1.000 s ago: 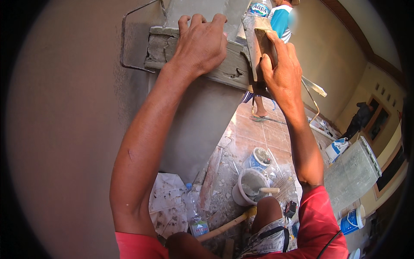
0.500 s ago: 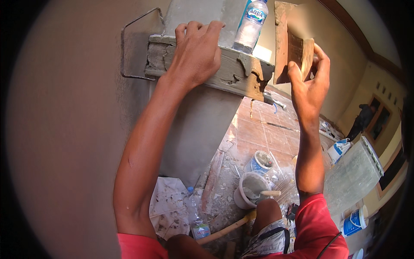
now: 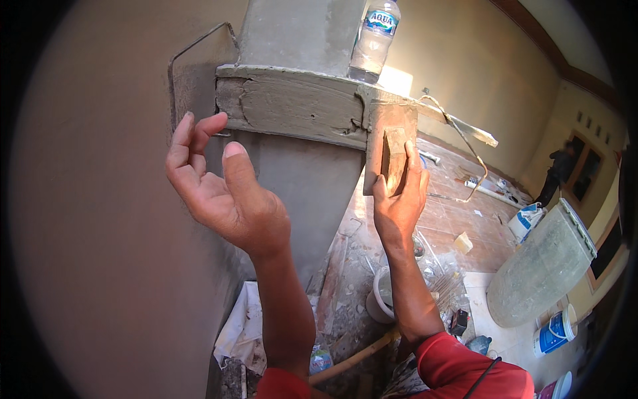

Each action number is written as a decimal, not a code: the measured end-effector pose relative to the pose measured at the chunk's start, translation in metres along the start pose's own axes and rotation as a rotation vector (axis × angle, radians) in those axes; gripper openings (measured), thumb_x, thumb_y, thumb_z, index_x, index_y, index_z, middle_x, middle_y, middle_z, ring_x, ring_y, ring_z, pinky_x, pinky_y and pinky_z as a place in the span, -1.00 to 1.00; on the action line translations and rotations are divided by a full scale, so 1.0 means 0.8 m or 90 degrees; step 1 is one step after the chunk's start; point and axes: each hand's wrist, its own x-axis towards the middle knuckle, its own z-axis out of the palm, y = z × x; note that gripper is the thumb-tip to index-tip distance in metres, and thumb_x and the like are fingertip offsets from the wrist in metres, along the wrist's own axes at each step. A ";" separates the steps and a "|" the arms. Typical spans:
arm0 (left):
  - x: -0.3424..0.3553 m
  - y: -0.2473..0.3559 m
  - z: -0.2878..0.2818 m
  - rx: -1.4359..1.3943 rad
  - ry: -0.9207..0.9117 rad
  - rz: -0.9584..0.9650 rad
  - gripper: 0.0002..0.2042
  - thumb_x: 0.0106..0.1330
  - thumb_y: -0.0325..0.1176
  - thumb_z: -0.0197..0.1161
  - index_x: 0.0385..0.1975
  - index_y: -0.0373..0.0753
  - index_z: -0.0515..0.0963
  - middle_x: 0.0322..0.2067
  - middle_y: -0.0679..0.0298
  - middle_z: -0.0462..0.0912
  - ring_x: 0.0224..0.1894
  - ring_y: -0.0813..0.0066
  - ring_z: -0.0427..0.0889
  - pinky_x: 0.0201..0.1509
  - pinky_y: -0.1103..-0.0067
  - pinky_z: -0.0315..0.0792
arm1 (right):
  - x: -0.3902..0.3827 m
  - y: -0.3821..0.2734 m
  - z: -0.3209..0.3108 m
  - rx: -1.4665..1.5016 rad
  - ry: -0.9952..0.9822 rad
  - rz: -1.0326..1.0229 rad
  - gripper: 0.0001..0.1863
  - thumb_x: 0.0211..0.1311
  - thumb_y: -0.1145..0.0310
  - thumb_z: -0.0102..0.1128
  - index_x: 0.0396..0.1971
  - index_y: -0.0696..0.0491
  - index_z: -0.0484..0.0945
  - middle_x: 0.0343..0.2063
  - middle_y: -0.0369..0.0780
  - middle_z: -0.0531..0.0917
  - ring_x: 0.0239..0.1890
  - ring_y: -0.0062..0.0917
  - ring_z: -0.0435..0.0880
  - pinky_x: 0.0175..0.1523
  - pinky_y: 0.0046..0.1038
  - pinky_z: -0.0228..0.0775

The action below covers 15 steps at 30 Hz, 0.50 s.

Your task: The person scoops plaster from a bucket using a trowel and applies it to a wall section, smoothing it with a float. The person repeatedly adds and levels the plaster to create a flat surface.

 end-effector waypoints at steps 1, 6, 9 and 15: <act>-0.004 0.000 -0.006 0.004 0.016 -0.011 -0.58 0.12 -0.62 0.00 0.05 -0.50 0.31 -0.17 0.02 0.53 0.00 0.31 0.44 0.29 0.36 0.18 | -0.006 0.001 0.000 0.013 -0.004 0.016 -0.28 -0.04 0.57 0.13 0.25 0.09 0.27 -0.04 0.01 0.44 0.00 -0.19 0.47 0.15 -0.31 0.28; -0.020 -0.005 -0.021 0.035 0.002 -0.025 -0.57 0.12 -0.62 -0.01 0.05 -0.53 0.29 -0.17 0.00 0.52 -0.01 0.30 0.46 0.28 0.37 0.19 | -0.035 0.010 -0.004 0.040 -0.018 0.069 -0.29 -0.05 0.61 0.13 0.24 0.08 0.30 -0.18 -0.05 0.43 -0.11 -0.25 0.48 0.06 -0.34 0.31; -0.024 -0.003 -0.020 0.028 -0.013 -0.035 -0.57 0.14 -0.62 -0.01 0.07 -0.52 0.29 -0.15 0.01 0.53 0.01 0.30 0.45 0.26 0.38 0.21 | -0.070 0.042 -0.011 -0.003 -0.029 0.004 -0.27 -0.09 0.64 0.17 0.23 0.12 0.30 -0.27 -0.10 0.41 -0.21 -0.30 0.47 -0.04 -0.36 0.34; -0.018 0.000 -0.029 0.036 -0.010 -0.025 -0.59 0.17 -0.59 -0.01 0.08 -0.50 0.30 -0.15 0.03 0.55 0.03 0.31 0.45 0.25 0.39 0.22 | -0.110 0.053 -0.032 0.080 -0.028 0.010 -0.32 -0.10 0.64 0.24 0.15 0.22 0.30 -0.22 -0.12 0.44 -0.12 -0.37 0.51 0.00 -0.39 0.37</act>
